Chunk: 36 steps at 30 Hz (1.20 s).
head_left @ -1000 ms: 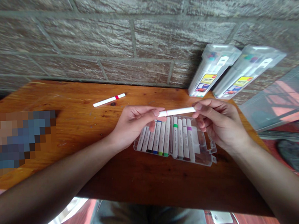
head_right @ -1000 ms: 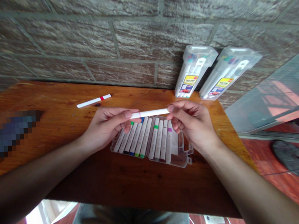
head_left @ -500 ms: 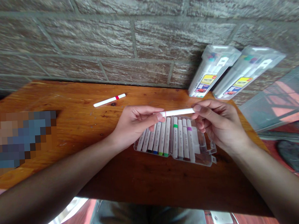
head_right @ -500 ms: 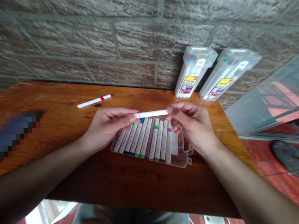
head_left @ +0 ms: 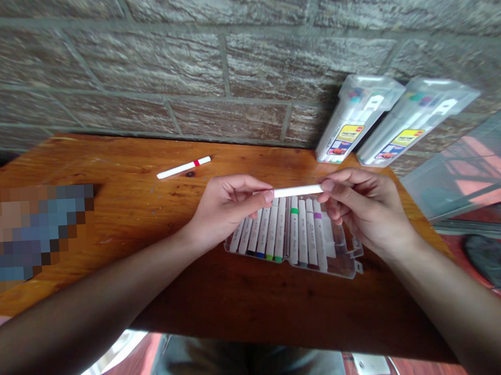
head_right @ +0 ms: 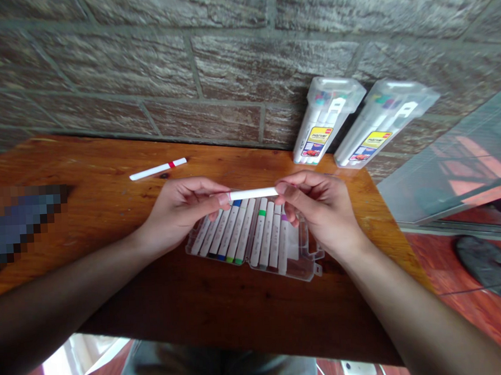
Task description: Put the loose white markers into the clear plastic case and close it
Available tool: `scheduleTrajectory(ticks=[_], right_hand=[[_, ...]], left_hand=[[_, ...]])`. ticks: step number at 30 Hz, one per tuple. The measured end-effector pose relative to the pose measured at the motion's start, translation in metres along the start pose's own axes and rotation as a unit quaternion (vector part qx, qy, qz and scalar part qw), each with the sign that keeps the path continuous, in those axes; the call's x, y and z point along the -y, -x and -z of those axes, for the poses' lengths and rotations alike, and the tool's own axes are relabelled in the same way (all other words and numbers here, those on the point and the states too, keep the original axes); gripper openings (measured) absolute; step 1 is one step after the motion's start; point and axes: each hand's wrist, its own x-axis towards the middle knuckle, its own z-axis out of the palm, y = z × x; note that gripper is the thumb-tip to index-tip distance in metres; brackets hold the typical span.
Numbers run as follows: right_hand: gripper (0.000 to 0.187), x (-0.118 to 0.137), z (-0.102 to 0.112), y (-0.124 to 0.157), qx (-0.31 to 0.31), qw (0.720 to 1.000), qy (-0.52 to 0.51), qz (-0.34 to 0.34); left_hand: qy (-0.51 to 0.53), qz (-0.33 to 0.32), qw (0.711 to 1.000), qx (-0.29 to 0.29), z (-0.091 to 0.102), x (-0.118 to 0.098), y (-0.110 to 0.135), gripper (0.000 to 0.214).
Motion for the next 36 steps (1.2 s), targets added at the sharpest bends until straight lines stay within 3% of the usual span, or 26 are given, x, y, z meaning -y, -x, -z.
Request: scheduleTrajectory(ticks=[36], right_hand=[[0.008,-0.0032,-0.0002,-0.0007,0.026,0.999,0.013,0.022]], left_hand=[[-0.012,-0.008,1.000,-0.003,-0.0002,-0.0025,-0.0004,0.013]])
